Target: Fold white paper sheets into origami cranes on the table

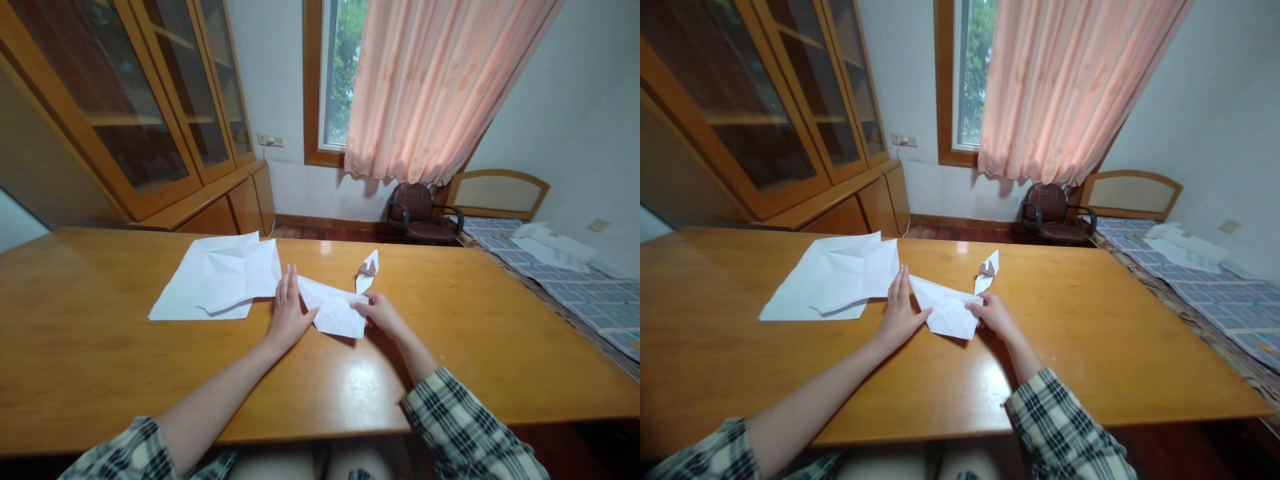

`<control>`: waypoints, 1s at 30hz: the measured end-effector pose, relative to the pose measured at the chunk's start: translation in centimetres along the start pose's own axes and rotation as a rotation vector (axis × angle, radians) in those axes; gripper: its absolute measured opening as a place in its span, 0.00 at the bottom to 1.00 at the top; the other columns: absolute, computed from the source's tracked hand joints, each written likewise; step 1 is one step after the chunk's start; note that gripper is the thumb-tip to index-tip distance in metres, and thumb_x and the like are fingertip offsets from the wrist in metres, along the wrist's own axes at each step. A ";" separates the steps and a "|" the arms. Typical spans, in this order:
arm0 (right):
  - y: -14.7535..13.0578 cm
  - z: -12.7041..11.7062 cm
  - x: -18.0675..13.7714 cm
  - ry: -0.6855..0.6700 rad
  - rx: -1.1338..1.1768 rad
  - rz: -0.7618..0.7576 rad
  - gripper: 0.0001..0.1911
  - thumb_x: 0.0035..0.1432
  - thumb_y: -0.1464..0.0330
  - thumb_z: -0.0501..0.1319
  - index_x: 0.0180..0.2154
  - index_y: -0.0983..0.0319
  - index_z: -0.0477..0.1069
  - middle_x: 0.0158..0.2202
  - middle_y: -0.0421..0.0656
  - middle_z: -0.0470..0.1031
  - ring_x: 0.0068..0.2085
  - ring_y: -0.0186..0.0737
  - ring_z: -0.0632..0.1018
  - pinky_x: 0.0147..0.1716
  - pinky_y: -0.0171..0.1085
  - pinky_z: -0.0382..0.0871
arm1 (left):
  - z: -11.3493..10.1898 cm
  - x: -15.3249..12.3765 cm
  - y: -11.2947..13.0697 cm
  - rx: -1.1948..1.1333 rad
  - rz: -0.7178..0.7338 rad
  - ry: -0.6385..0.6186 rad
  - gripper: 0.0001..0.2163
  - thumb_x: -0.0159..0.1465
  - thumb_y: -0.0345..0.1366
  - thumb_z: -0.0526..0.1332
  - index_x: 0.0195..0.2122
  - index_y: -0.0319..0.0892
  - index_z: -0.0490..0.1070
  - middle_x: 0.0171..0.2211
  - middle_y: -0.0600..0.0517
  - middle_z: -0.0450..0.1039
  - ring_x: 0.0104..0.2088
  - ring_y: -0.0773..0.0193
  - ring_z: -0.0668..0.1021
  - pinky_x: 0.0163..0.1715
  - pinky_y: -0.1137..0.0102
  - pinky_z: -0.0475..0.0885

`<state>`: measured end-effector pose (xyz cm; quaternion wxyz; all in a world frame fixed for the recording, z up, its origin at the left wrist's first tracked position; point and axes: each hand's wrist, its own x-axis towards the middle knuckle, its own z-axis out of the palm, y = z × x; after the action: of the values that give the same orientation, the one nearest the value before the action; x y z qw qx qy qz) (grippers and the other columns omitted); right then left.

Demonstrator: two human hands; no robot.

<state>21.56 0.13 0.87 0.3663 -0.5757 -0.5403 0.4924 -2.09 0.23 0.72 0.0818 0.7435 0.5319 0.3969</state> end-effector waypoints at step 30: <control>-0.1 -3.0 -1.2 -0.167 -0.453 -0.291 0.10 0.50 0.69 0.65 0.37 0.60 0.79 0.45 0.46 0.69 0.40 0.38 0.73 0.41 0.38 0.70 | -0.3 0.2 -1.5 0.121 0.199 -0.685 0.24 0.63 0.49 0.55 0.60 0.56 0.60 0.67 0.49 0.44 0.66 0.49 0.48 0.62 0.52 0.48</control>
<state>24.49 -0.69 1.93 0.2492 -0.5166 -0.7420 0.3470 -3.33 0.91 0.21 0.1723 0.8849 0.4213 0.0988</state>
